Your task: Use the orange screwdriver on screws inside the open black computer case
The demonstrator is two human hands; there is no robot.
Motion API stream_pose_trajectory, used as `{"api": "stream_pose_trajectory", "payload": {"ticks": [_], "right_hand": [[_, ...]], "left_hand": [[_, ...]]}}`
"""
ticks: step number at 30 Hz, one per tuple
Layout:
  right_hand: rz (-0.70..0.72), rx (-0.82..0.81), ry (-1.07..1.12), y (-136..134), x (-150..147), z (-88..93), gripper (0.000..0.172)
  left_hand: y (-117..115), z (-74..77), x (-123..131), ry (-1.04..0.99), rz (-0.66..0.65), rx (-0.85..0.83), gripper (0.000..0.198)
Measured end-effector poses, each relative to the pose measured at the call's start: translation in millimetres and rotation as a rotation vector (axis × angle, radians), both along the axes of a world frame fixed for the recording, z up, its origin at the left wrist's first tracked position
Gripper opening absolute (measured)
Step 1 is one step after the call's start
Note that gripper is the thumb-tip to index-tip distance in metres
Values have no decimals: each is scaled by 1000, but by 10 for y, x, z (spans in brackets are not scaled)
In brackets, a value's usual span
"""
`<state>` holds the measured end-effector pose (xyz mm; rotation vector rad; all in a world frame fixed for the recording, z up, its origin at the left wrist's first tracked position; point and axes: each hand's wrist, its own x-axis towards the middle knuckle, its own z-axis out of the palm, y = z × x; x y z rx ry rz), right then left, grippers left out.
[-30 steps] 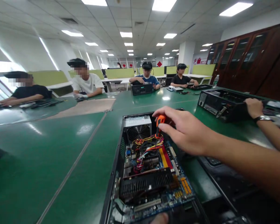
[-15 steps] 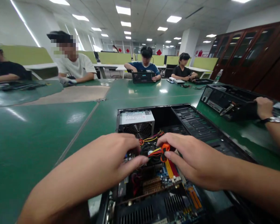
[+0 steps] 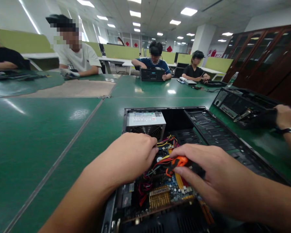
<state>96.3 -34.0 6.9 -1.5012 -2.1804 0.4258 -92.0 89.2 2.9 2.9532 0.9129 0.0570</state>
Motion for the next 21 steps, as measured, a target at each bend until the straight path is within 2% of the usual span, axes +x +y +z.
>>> {"api": "stream_pose_trajectory", "payload": {"ticks": [4, 12, 17, 21], "right_hand": [[58, 21, -6, -33, -53, 34, 27], [90, -77, -35, 55, -87, -100, 25], [36, -135, -72, 107, -99, -152, 20], [115, -137, 23, 72, -170, -49, 19]], "left_hand": [[-1, -18, 2, -19, 4, -2, 26], [-37, 23, -2, -10, -20, 40, 24], [-38, 13, 9, 11, -16, 60, 23], [-53, 57, 2, -86, -10, 47, 24]]}}
